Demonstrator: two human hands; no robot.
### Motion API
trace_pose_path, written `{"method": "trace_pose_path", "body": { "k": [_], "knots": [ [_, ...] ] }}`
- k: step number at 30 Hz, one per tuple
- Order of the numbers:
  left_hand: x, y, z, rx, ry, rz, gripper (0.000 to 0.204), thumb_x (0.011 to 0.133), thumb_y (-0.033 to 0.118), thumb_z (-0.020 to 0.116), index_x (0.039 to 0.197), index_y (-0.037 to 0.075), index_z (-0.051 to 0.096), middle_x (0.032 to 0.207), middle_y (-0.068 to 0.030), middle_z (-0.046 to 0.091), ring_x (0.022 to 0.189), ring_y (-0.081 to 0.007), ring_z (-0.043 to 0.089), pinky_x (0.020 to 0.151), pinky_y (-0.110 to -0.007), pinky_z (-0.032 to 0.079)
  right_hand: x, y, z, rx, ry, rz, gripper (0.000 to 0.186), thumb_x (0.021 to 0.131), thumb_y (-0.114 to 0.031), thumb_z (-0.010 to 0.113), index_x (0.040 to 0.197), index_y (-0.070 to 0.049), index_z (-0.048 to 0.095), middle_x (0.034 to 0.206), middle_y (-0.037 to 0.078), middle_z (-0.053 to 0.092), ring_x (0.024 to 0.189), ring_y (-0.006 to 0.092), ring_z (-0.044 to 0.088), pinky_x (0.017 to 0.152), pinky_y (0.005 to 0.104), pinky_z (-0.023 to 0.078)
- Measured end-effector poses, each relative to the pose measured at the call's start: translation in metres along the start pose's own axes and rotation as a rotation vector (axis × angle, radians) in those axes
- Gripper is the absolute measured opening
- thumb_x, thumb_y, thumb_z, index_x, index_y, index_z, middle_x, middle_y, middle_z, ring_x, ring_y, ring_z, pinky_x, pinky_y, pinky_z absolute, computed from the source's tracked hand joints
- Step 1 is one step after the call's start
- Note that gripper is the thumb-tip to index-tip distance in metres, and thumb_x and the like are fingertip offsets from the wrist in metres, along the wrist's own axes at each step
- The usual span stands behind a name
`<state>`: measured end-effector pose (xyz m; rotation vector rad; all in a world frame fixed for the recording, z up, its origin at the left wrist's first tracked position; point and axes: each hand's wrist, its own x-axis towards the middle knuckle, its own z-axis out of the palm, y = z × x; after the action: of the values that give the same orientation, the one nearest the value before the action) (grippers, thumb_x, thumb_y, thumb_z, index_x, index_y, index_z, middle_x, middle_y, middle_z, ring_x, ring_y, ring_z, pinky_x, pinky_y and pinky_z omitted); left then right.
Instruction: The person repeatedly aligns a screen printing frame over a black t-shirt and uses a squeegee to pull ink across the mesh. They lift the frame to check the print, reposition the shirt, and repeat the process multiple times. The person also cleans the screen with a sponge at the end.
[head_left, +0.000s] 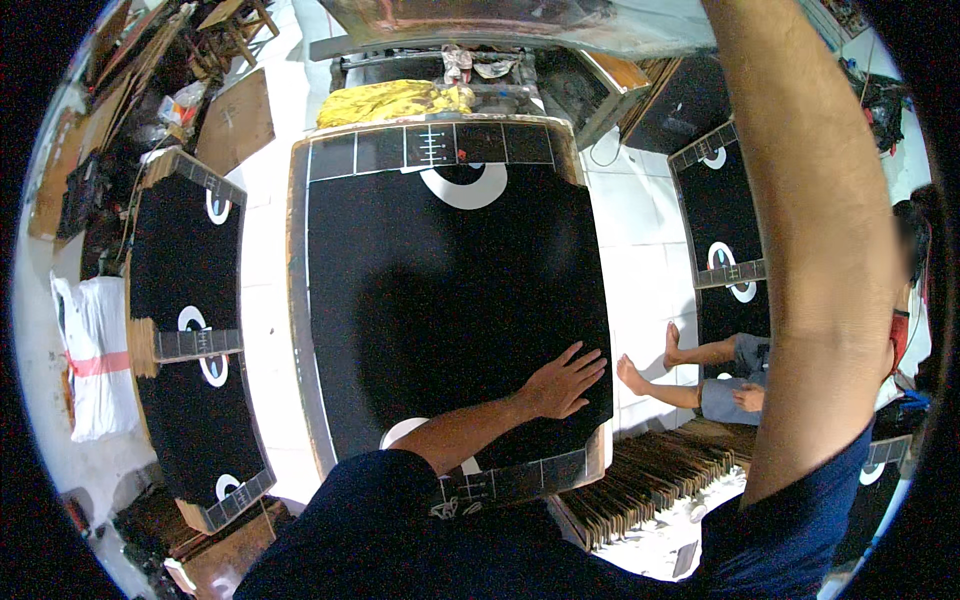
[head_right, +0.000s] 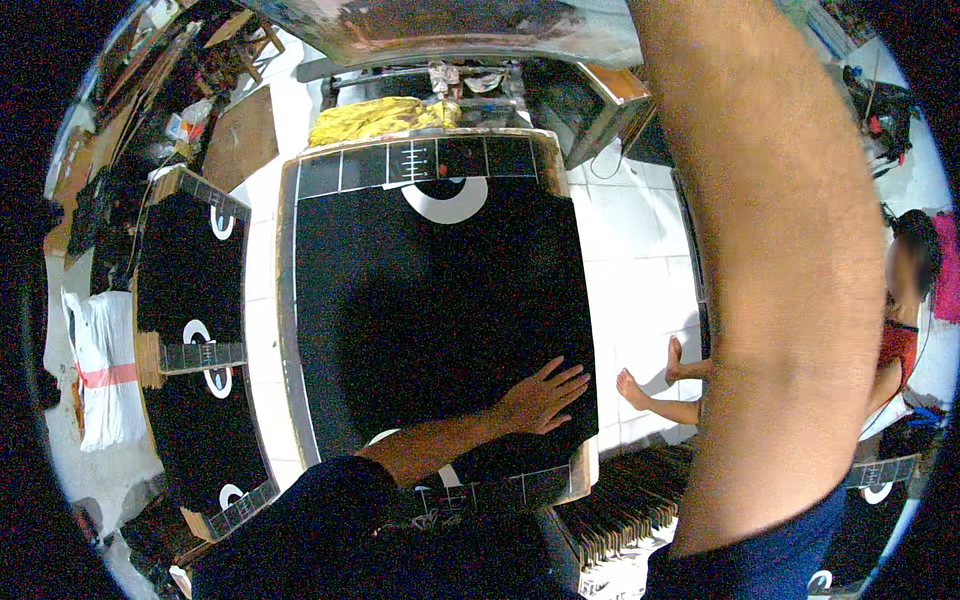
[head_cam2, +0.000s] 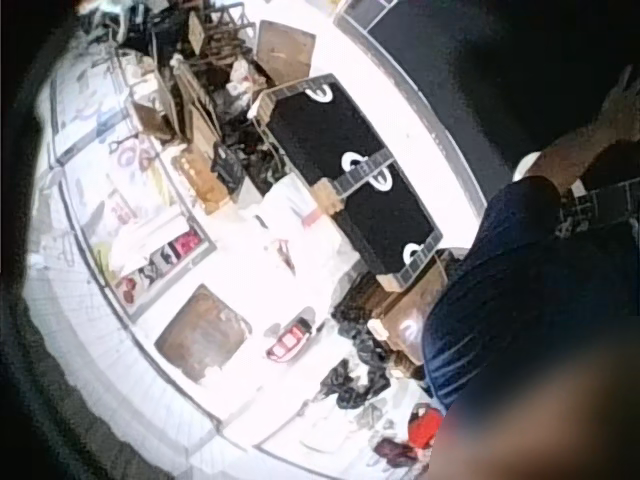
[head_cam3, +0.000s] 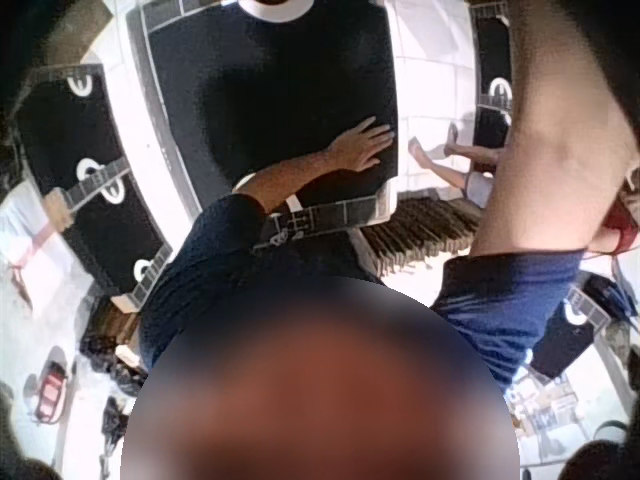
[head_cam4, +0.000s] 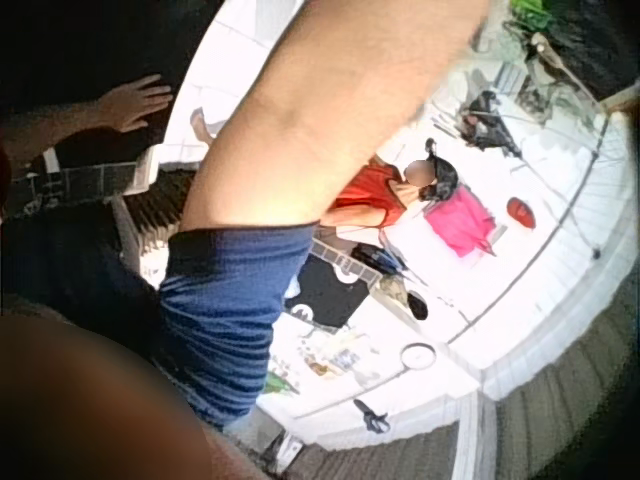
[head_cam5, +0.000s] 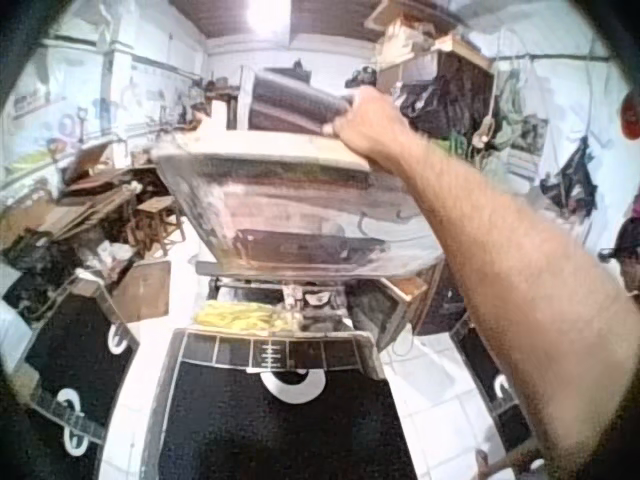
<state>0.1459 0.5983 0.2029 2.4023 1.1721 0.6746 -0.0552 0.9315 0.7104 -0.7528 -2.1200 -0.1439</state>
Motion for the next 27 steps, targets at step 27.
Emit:
{"method": "trace_pose_path", "body": {
  "k": [27],
  "knots": [
    [-0.205,-0.032,-0.133,-0.030,0.929,-1.257,0.103,0.081,0.047,0.086,0.154,-0.003,0.034,0.150,-0.0255,0.047,0.139,-0.0379,0.047,0.118,-0.049,0.036,-0.410,0.001,0.159,-0.006,-0.454,0.039,0.037,0.073,-0.003,0.071,0.108,-0.015,0.067,0.100,0.003,0.064,0.106,0.0265,0.059,0.098,0.0451,0.038]
  ]
}}
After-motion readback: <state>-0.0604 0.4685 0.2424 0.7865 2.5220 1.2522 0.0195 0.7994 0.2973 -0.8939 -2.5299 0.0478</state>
